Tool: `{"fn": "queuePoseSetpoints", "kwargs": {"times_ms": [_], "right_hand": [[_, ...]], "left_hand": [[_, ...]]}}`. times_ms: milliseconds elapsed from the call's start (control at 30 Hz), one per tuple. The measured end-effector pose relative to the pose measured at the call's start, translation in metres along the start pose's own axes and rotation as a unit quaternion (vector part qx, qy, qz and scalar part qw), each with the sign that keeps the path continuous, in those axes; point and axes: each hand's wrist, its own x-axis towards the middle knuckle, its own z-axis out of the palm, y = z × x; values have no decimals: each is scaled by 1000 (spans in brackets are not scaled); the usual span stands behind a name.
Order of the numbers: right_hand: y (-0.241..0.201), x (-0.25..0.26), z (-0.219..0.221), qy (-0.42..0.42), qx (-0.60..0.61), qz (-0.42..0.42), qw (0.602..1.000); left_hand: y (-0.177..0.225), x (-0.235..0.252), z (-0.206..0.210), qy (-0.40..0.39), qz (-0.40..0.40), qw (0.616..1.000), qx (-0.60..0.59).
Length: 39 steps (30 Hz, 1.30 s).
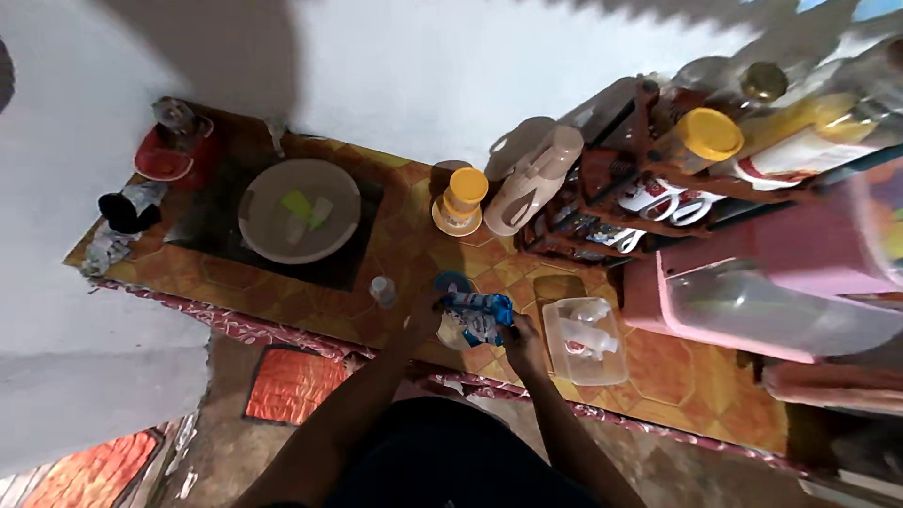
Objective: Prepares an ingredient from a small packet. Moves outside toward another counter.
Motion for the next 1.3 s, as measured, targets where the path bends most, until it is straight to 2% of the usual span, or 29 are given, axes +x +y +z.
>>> {"fn": "queuePoseSetpoints", "kwargs": {"times_ms": [167, 267, 333, 467, 600, 833, 1000, 1100, 1233, 1300], "right_hand": [[-10, -14, 8, 7, -37, -43, 998], [-7, -19, 11, -8, -64, -4, 998], [-10, -15, 12, 11, -55, -5, 998], [-13, -16, 12, -8, -56, 40, 998], [-12, -16, 9, 1, -60, 9, 998], [-13, -21, 12, -20, -50, 45, 998], [-3, -21, 15, 7, -58, -33, 998], [1, -21, 16, -11, -63, -14, 998], [1, -21, 19, -5, -68, -18, 998], [-2, -20, 18, -8, -68, -18, 998]], "left_hand": [[-10, 2, 4, 16, 12, 999, -44], [-5, -10, 4, 12, 15, 999, -34], [4, -17, 0, 6, 22, 1000, -17], [-3, -18, 12, 11, 7, 998, -62], [-6, -17, 9, 3, -1, 997, -79], [-11, -20, 2, 2, -29, 996, -88], [-3, -27, -3, 25, -59, 996, -58], [-5, -31, 8, 76, -36, 996, -30], [-11, -29, 33, -23, 70, 995, 64], [-5, -31, 38, 5, 82, 994, 69]]}}
